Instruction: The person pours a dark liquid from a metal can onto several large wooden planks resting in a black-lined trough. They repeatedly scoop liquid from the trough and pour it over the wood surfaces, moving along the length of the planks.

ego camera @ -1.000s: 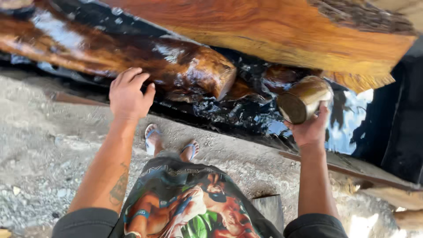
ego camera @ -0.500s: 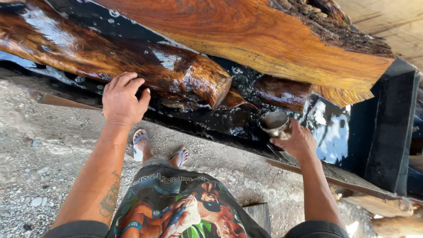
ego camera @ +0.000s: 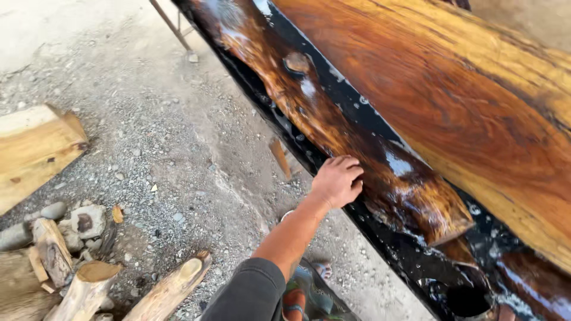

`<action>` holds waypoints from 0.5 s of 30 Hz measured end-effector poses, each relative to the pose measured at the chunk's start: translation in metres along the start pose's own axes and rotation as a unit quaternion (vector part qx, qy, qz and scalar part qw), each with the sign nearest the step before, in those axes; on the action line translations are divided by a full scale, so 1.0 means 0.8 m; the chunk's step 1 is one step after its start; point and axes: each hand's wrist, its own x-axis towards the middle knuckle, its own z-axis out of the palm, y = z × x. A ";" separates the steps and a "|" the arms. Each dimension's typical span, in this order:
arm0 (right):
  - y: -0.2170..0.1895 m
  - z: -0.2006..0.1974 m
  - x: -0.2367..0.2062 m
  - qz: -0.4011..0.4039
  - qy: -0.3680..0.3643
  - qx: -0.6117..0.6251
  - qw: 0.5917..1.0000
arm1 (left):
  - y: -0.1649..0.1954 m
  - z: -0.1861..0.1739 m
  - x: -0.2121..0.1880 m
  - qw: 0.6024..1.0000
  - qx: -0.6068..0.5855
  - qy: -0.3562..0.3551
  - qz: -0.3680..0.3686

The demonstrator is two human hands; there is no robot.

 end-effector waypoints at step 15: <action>0.111 -0.044 -0.011 -0.039 0.064 0.582 0.810 | 0.000 0.010 0.002 1.000 -0.019 -0.013 -0.001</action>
